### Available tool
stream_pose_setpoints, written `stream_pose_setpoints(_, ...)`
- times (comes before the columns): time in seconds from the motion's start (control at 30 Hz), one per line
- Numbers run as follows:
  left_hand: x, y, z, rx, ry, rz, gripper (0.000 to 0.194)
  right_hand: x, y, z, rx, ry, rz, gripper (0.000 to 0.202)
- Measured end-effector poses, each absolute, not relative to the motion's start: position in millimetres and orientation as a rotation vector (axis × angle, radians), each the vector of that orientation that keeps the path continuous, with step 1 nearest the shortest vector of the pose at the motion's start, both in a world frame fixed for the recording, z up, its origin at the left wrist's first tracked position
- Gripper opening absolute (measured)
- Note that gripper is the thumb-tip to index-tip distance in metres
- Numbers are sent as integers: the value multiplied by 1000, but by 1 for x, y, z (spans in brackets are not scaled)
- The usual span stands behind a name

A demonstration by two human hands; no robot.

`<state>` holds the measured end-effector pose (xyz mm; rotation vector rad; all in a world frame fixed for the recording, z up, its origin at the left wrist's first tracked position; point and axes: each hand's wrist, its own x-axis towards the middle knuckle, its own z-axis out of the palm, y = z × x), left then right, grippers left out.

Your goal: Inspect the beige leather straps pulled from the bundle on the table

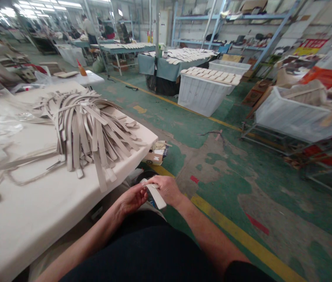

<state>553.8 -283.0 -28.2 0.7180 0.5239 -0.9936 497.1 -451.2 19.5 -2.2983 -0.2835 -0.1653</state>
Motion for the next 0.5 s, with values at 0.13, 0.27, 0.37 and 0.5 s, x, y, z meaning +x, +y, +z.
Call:
stream_pose_setpoints(0.13, 559, -278, -37, 741, 522, -983, 15, 489, -446, 23, -2279, -438, -206, 21)
stream_pose_setpoints(0.27, 563, -272, -38, 735, 505, -969, 11, 464, -451, 39, -2294, -512, -347, 17)
stream_pose_setpoints(0.37, 560, -273, -35, 725, 482, -995, 10, 457, -456, 42, -2351, -434, -456, 17)
stream_pose_setpoints(0.5, 552, -278, -28, 706, 413, -1055, 10, 465, -456, 31, -2441, -409, -418, 20)
